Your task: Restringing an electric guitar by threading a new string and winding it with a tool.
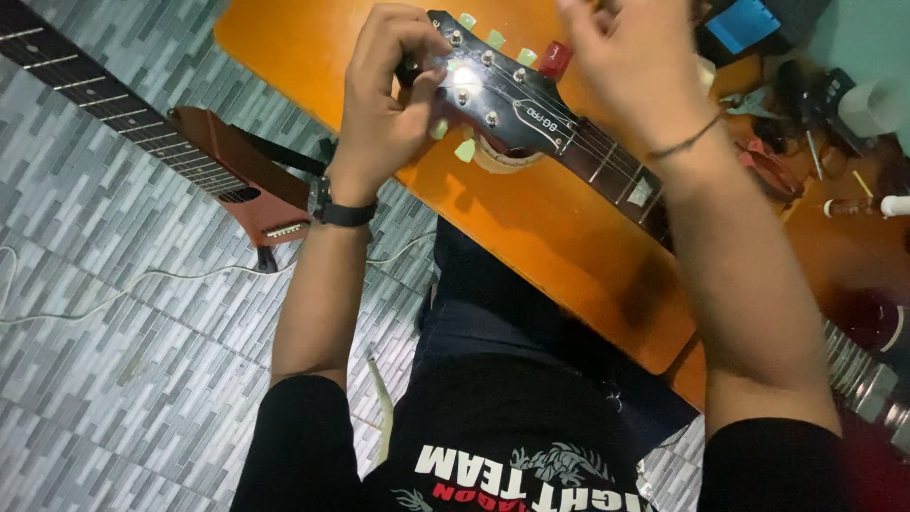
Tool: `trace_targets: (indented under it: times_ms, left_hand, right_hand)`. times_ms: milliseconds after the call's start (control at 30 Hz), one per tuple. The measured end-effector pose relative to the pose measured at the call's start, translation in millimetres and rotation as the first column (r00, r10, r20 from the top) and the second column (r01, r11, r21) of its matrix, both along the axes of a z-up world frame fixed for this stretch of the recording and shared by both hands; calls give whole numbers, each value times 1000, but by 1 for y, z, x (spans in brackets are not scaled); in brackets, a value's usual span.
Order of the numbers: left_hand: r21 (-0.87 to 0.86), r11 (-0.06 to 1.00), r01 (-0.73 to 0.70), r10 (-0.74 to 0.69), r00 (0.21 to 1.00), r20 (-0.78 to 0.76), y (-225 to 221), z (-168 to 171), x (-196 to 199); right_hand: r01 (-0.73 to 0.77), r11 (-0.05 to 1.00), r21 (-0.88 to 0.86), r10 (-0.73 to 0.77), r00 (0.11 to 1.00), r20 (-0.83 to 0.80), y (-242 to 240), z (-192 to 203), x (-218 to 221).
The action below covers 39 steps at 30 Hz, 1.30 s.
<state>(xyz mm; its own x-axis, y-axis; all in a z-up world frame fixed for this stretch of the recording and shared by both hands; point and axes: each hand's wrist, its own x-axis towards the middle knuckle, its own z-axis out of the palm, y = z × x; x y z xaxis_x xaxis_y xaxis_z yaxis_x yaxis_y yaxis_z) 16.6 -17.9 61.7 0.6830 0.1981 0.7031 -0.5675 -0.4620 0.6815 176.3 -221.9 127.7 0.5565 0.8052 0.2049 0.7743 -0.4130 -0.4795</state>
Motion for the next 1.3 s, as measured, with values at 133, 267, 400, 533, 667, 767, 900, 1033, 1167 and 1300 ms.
trace_targets:
  times_ms: [133, 267, 400, 533, 667, 767, 900, 1033, 1167, 1300]
  left_hand:
    - [55, 997, -62, 57, 994, 94, -4, 5, 1]
    - [86, 989, -124, 114, 987, 109, -7, 1, -4]
    - [-119, 961, -251, 265, 957, 118, -15, -11, -23]
    - [-407, 781, -474, 514, 858, -13, -44, -18, -43]
    - [-416, 787, -456, 446, 886, -127, -69, 17, -65]
    - [-387, 856, -344, 290, 938, -192, -73, 31, -71]
    - [-535, 836, -118, -59, 951, -302, -70, 49, -78]
    - [-387, 901, -198, 10, 899, -437, -64, 37, -91]
    - [-15, 903, -429, 354, 763, -541, -57, 12, -96]
    - [75, 862, -502, 447, 681, -580, -48, -4, -93]
  right_hand:
    - [108, 927, -359, -84, 993, 82, -8, -25, 44]
    - [58, 834, -549, 73, 974, 214, -9, -47, 59]
    - [13, 822, -569, 123, 972, 200, -13, -58, 66]
    - [30, 894, -446, 89, 966, 243, -13, -30, 55]
    - [-111, 980, -168, 128, 987, 95, -9, 23, 8]
    - [-500, 857, 120, 488, 865, 119, 5, 57, -42]
    - [-562, 766, 313, 626, 764, -159, 21, 67, -91]
    - [-629, 738, 246, 668, 734, -125, 28, 47, -85]
    - [-395, 885, 246, 414, 910, -30, 42, 5, -54]
    - [-416, 893, 173, 411, 909, 69, 63, -10, -37]
